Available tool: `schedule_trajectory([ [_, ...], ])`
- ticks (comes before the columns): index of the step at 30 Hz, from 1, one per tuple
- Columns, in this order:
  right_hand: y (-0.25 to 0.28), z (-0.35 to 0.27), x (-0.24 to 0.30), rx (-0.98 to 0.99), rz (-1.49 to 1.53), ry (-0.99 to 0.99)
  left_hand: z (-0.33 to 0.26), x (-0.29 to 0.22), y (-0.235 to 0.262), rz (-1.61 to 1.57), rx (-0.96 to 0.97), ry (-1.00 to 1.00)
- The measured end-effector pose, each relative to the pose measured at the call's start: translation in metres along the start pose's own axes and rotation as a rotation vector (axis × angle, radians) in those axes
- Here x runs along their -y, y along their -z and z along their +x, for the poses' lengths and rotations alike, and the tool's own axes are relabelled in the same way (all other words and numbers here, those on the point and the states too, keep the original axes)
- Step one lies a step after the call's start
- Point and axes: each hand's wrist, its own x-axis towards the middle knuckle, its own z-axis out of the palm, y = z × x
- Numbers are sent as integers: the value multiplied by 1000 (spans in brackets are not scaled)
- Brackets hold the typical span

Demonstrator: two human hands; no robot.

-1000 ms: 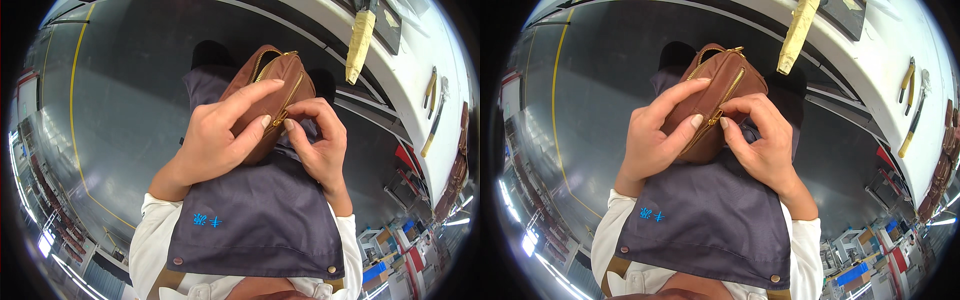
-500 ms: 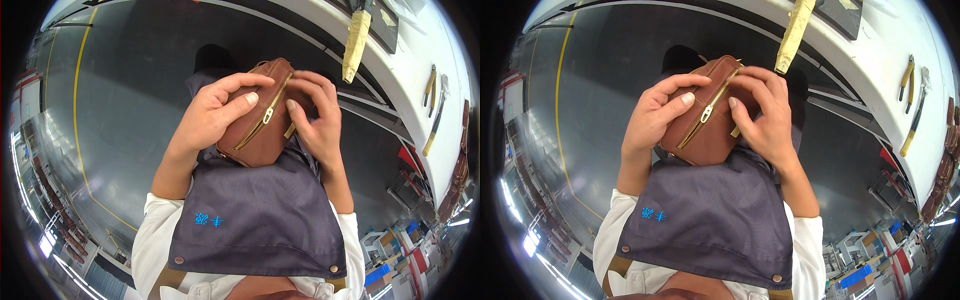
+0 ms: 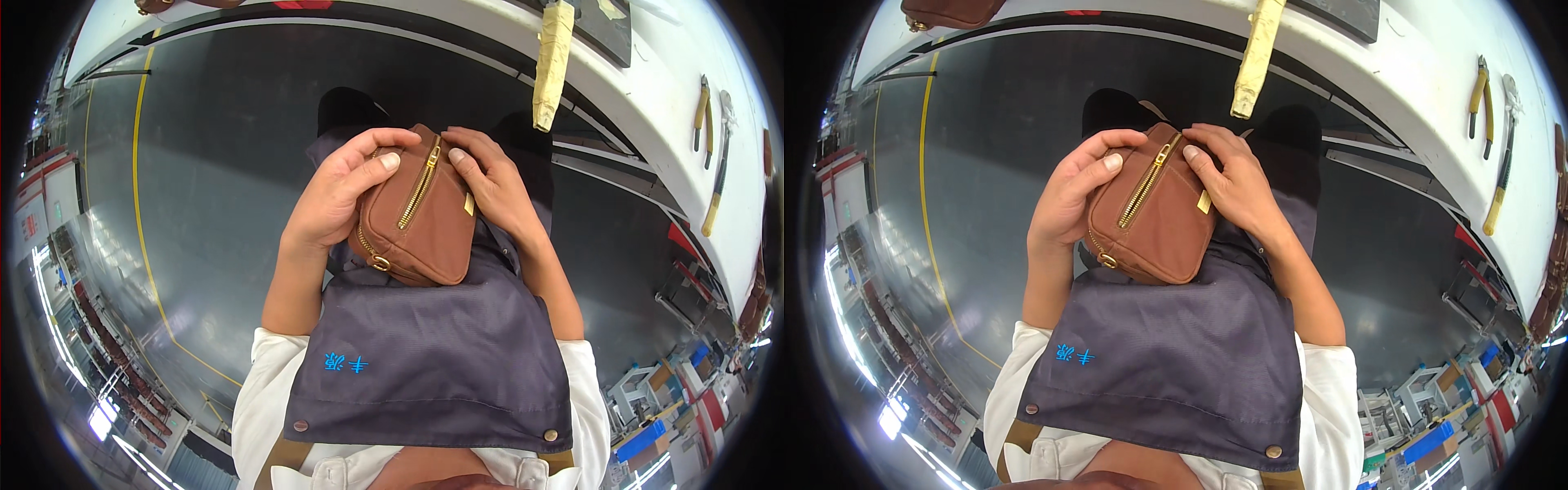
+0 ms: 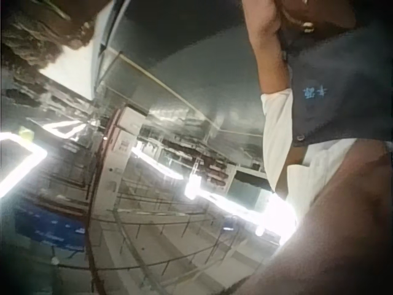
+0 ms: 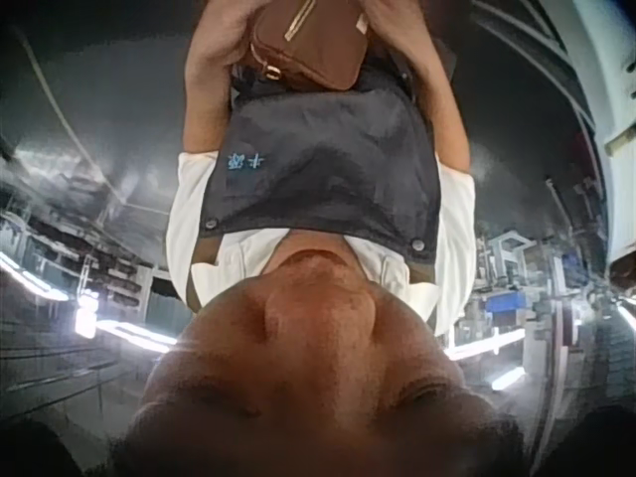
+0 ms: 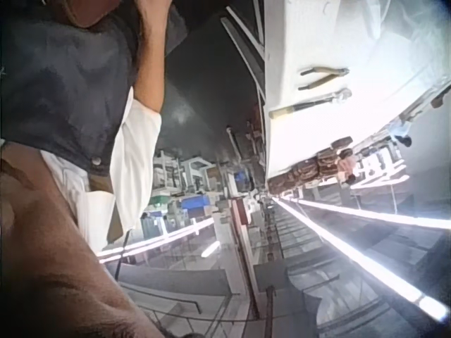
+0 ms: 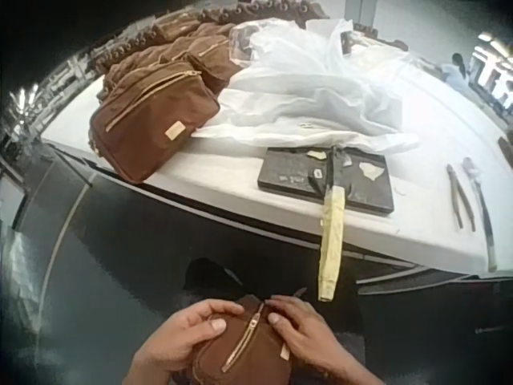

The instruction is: Assembling and finishing leather pouches by attaching hardware and inspecting zippers using specialized tools.

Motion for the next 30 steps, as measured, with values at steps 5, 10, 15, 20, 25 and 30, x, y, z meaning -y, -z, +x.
schedule_trajectory([
  [5, 2, -2, 6, -52, -11, 9, 1, -2, -4, 61, -13, 24],
  [10, 3, -4, 16, -93, -3, 80, 1, -1, -1, 98, -5, 11],
  [15, 0, -3, 20, -131, 24, 180, 0, -1, -1, 117, -9, -5],
  [20, 1, -4, 19, -134, 26, 161, -1, -2, -1, 119, -8, 6],
  [25, 13, -9, 30, -153, -5, 159, -1, -8, -1, 159, 18, -12],
  [30, 60, -20, 44, -641, -387, 525, -9, -17, 5, 332, 7, -98],
])
